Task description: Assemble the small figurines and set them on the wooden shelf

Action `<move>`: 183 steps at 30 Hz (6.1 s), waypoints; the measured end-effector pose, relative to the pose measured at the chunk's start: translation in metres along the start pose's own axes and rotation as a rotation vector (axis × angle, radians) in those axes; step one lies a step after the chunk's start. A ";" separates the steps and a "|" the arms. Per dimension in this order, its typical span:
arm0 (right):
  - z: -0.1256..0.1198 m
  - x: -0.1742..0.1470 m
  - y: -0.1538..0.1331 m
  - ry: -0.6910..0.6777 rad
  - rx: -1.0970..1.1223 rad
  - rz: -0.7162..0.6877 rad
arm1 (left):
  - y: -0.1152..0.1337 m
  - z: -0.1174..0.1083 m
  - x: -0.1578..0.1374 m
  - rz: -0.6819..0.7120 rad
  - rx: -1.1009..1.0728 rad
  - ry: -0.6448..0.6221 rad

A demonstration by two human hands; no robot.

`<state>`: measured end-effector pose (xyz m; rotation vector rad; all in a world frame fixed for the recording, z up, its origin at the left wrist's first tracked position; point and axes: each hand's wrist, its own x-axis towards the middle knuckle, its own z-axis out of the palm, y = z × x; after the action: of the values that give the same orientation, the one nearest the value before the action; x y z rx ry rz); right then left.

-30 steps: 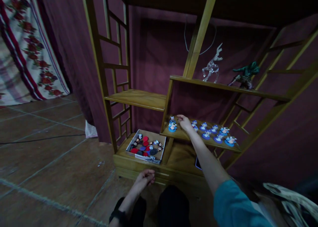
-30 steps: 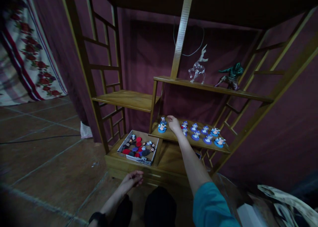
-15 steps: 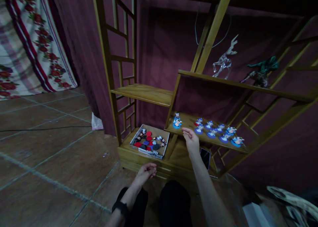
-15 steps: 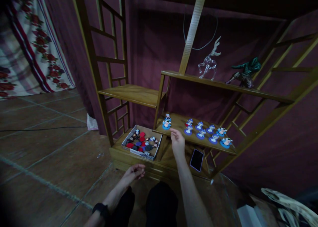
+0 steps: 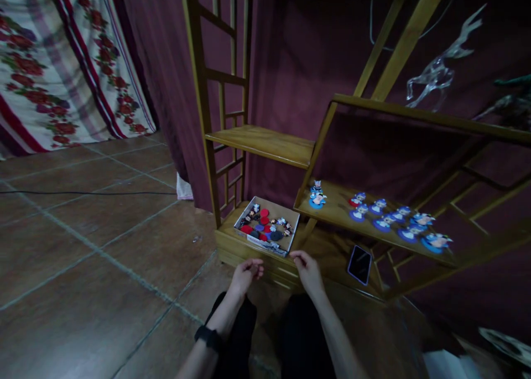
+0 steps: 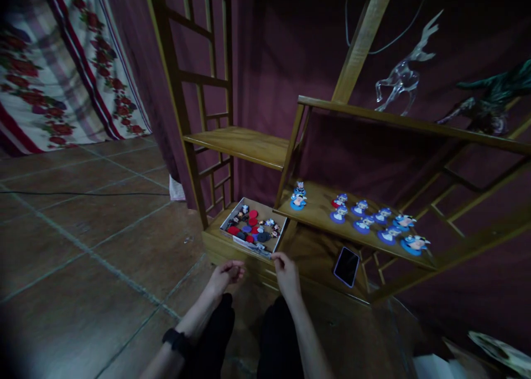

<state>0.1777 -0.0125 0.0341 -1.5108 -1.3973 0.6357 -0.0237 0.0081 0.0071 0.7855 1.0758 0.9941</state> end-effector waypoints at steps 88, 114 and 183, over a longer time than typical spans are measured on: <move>0.129 0.156 0.045 -0.357 -0.885 0.238 | 0.110 -0.029 0.166 -0.130 -0.852 0.170; 0.088 0.148 0.033 0.013 0.713 0.507 | 0.060 0.037 0.163 -0.204 -0.206 0.087; 0.081 0.166 0.045 0.016 0.046 -0.086 | 0.047 0.046 0.170 -0.068 -0.357 0.031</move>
<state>0.1632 0.1731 -0.0024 -1.4094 -1.4183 0.5978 0.0338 0.1812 0.0055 0.4415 0.9108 1.1038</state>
